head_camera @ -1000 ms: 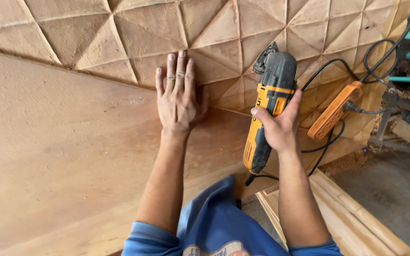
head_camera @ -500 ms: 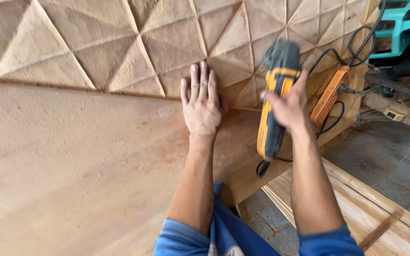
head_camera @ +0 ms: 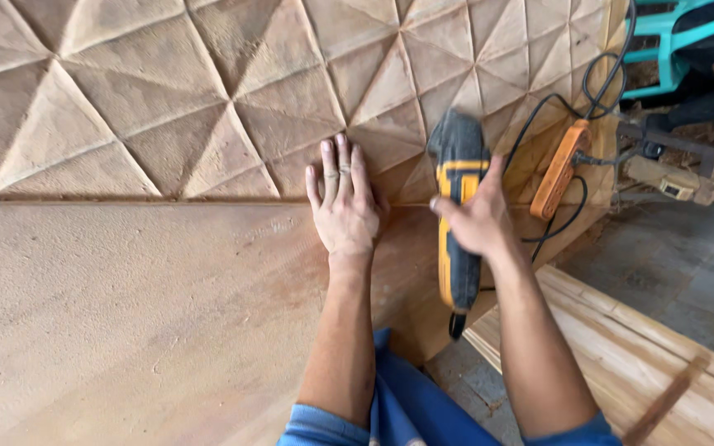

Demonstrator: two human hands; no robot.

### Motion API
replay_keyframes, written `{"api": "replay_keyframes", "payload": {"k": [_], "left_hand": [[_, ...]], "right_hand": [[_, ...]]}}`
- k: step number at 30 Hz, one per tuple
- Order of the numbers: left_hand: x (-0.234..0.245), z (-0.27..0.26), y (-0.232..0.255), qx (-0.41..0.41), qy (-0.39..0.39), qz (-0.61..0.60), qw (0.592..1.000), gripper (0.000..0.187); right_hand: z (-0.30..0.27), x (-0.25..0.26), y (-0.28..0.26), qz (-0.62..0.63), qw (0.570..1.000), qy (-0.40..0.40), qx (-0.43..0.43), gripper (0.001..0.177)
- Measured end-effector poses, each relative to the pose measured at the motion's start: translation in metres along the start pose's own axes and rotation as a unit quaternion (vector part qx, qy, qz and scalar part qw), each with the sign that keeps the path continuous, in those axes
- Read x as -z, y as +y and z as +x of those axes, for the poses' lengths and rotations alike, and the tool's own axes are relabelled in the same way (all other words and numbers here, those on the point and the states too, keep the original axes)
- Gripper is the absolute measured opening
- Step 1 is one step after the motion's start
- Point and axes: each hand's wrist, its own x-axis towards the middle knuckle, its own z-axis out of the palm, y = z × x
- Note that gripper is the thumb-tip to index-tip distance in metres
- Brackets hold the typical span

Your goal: The person uses a handheld electric sander to smooth the surface of a large wooden panel featuring a geometric, triangular relief pattern. The person moves the sander across the textured surface, focusing on the edges and the flat areas between the raised triangles.

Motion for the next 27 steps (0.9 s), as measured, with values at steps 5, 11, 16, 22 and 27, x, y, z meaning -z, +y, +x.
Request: {"api": "replay_keyframes", "payload": {"k": [5,11,16,22,27], "left_hand": [[0.004,-0.006,0.002,-0.003,-0.001,0.02,1.0,0.057],[-0.003,0.0,0.001,0.001,-0.001,0.013,1.0,0.058],[0.005,0.001,0.001,0.003,-0.004,0.006,1.0,0.058],[-0.002,0.0,0.001,0.0,-0.004,0.038,0.999,0.06],[0.006,-0.005,0.0,0.003,-0.009,0.012,1.0,0.059]], "right_hand": [[0.028,0.014,0.01,0.067,0.994,0.04,-0.07,0.1],[-0.006,-0.011,0.033,0.044,0.997,0.025,0.052,0.085],[-0.01,-0.018,0.025,-0.043,0.997,0.065,-0.012,0.082],[-0.006,0.011,0.004,-0.078,0.993,-0.007,0.089,0.091],[-0.007,0.025,-0.009,-0.141,0.984,-0.055,-0.093,0.085]]}}
